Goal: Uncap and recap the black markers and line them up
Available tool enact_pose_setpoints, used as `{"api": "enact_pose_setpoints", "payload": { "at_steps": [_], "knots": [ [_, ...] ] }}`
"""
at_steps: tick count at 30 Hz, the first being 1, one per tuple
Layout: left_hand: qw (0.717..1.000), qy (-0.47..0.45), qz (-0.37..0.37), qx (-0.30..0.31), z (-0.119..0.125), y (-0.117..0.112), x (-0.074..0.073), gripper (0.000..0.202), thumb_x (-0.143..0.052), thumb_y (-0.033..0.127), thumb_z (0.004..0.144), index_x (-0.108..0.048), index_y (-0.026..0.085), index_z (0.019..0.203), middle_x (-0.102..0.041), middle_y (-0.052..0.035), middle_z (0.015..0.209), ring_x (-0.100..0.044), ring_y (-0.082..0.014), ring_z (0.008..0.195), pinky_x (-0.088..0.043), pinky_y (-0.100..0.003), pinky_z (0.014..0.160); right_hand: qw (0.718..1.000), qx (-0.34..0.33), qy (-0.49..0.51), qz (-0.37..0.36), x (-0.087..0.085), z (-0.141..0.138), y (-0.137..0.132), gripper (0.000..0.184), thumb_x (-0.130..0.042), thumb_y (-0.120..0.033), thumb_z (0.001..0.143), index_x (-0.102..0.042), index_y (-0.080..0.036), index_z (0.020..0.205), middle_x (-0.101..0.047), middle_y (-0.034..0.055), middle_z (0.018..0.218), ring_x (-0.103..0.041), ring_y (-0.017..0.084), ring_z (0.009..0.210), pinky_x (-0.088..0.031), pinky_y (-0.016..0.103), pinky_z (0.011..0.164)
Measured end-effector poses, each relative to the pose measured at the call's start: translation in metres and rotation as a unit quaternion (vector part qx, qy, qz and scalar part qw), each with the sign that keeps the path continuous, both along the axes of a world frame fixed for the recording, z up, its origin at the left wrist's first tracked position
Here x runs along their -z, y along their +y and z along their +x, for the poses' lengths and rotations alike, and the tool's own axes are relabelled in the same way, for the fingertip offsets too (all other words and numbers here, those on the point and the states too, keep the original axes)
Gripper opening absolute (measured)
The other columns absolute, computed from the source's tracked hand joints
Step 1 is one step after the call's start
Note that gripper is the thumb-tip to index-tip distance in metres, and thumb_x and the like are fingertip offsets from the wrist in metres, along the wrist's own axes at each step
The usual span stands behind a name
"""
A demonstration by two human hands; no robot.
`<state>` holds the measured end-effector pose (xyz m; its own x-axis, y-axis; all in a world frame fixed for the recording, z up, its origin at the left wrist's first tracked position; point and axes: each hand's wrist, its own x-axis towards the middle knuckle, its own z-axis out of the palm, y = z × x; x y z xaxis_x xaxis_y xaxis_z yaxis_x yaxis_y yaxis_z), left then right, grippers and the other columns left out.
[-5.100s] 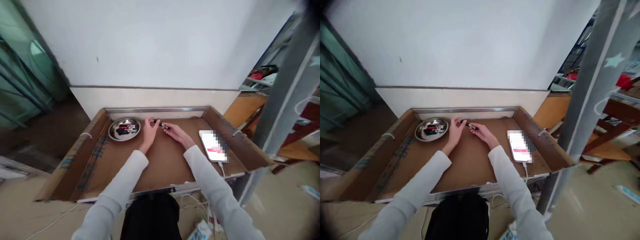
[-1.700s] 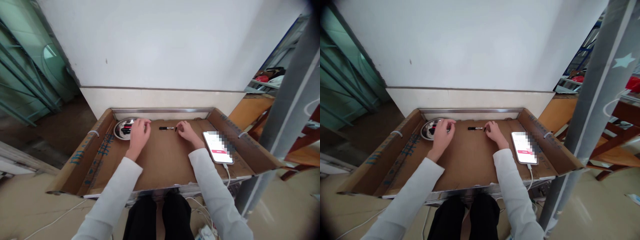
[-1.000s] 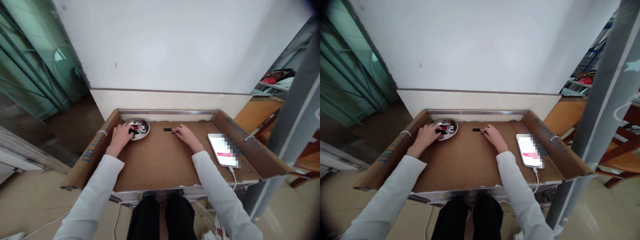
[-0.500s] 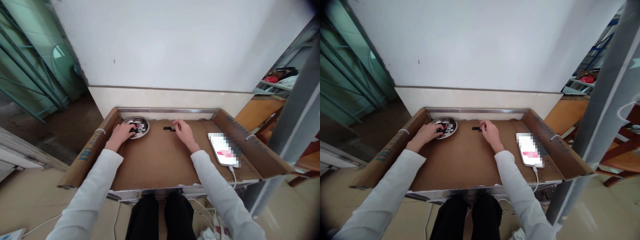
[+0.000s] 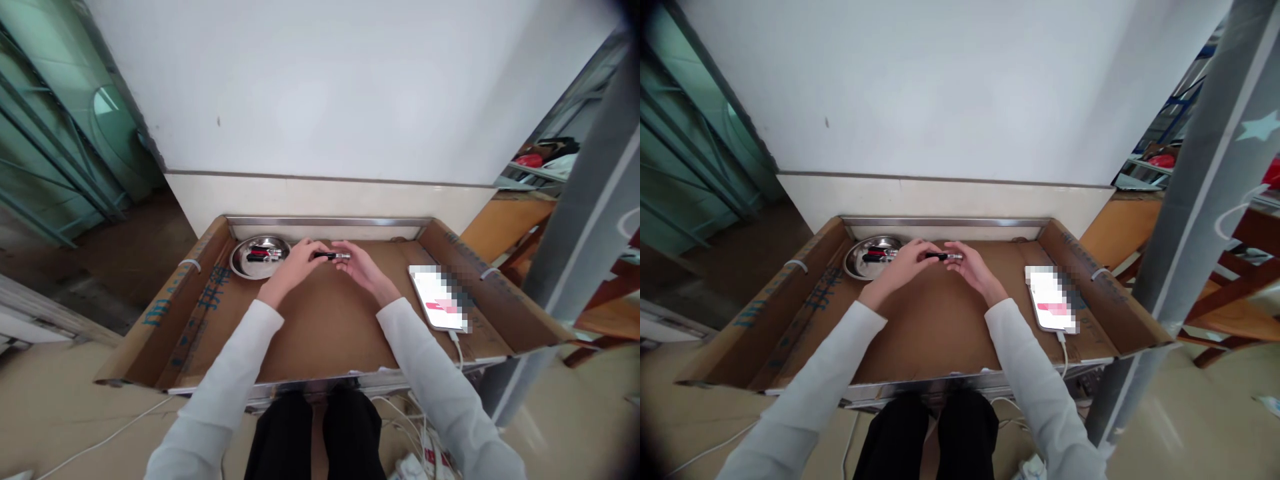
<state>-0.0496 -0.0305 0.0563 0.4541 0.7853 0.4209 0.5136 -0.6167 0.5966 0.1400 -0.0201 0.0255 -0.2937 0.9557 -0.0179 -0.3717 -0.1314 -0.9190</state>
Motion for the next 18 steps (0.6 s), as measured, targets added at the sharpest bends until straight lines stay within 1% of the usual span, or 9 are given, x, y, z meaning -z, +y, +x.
{"api": "enact_pose_setpoints", "payload": {
  "at_steps": [1, 3, 6, 8, 11, 13, 15, 18],
  "knots": [
    [1.0, -0.03, 0.0, 0.001, 0.007, 0.001, 0.001, 0.02, -0.054, 0.028, 0.084, -0.062, 0.021, 0.101, -0.058, -0.0046, 0.096, -0.056, -0.0151, 0.083, -0.046, -0.031, 0.081, 1.0, 0.004, 0.0, -0.017, 0.001, 0.003, 0.001, 0.018, -0.054, -0.028, 0.085, -0.065, -0.018, 0.095, -0.067, 0.0026, 0.081, -0.06, 0.009, 0.067, -0.051, 0.02, 0.065],
    [0.996, -0.093, -0.008, -0.004, 0.016, 0.004, 0.0, 0.025, -0.058, 0.026, 0.081, -0.059, 0.021, 0.106, -0.059, -0.0045, 0.097, -0.057, -0.0147, 0.084, -0.047, -0.03, 0.08, 0.999, -0.001, 0.002, -0.054, 0.004, 0.007, 0.004, 0.014, -0.057, -0.018, 0.082, -0.066, -0.016, 0.093, -0.067, 0.0021, 0.079, -0.059, 0.007, 0.066, -0.051, 0.017, 0.065],
    [0.986, -0.164, -0.031, -0.015, 0.02, 0.008, -0.006, 0.031, -0.061, 0.025, 0.079, -0.057, 0.02, 0.109, -0.061, -0.0031, 0.092, -0.059, -0.0131, 0.08, -0.048, -0.028, 0.076, 0.994, -0.037, 0.013, -0.098, 0.005, 0.011, 0.007, 0.012, -0.058, -0.018, 0.083, -0.067, -0.013, 0.091, -0.068, 0.0041, 0.083, -0.06, 0.006, 0.068, -0.053, 0.014, 0.067],
    [0.98, -0.196, -0.035, -0.028, 0.02, 0.01, -0.01, 0.027, -0.062, 0.027, 0.078, -0.06, 0.019, 0.104, -0.062, -0.003, 0.091, -0.059, -0.0128, 0.08, -0.049, -0.027, 0.077, 0.993, -0.052, 0.022, -0.108, 0.005, 0.011, 0.008, 0.014, -0.058, -0.019, 0.084, -0.067, -0.012, 0.091, -0.068, 0.005, 0.086, -0.061, 0.005, 0.068, -0.053, 0.011, 0.067],
    [0.968, -0.244, -0.033, -0.053, 0.016, 0.014, -0.012, 0.022, -0.062, 0.032, 0.079, -0.066, 0.019, 0.096, -0.066, -0.0046, 0.095, -0.061, -0.0141, 0.084, -0.048, -0.028, 0.082, 0.993, -0.059, 0.028, -0.103, 0.004, 0.012, 0.008, 0.017, -0.056, -0.018, 0.085, -0.067, -0.013, 0.098, -0.069, 0.0048, 0.092, -0.063, 0.005, 0.074, -0.054, 0.01, 0.072],
    [0.956, -0.283, -0.041, -0.072, 0.012, 0.017, -0.009, 0.025, -0.062, 0.036, 0.078, -0.068, 0.018, 0.095, -0.068, -0.0054, 0.095, -0.062, -0.0151, 0.085, -0.048, -0.03, 0.083, 0.995, -0.056, 0.025, -0.085, 0.005, 0.012, 0.008, 0.019, -0.056, -0.018, 0.085, -0.067, -0.015, 0.1, -0.069, 0.0047, 0.097, -0.065, 0.007, 0.084, -0.055, 0.013, 0.08],
    [0.938, -0.328, -0.05, -0.099, 0.008, 0.022, -0.003, 0.03, -0.063, 0.039, 0.077, -0.068, 0.018, 0.097, -0.068, -0.0058, 0.093, -0.062, -0.0153, 0.082, -0.049, -0.03, 0.083, 0.997, -0.047, 0.011, -0.062, 0.007, 0.013, 0.007, 0.018, -0.058, -0.019, 0.084, -0.068, -0.015, 0.098, -0.068, 0.0053, 0.102, -0.065, 0.01, 0.093, -0.055, 0.018, 0.086],
    [0.907, -0.392, -0.058, -0.143, 0.002, 0.028, 0.01, 0.035, -0.063, 0.043, 0.076, -0.066, 0.016, 0.098, -0.068, -0.0065, 0.093, -0.062, -0.0146, 0.08, -0.05, -0.03, 0.081, 0.999, -0.023, -0.009, -0.037, 0.01, 0.015, 0.008, 0.017, -0.063, -0.02, 0.08, -0.069, -0.016, 0.096, -0.066, 0.006, 0.109, -0.063, 0.013, 0.101, -0.053, 0.022, 0.093]
  ]
}}
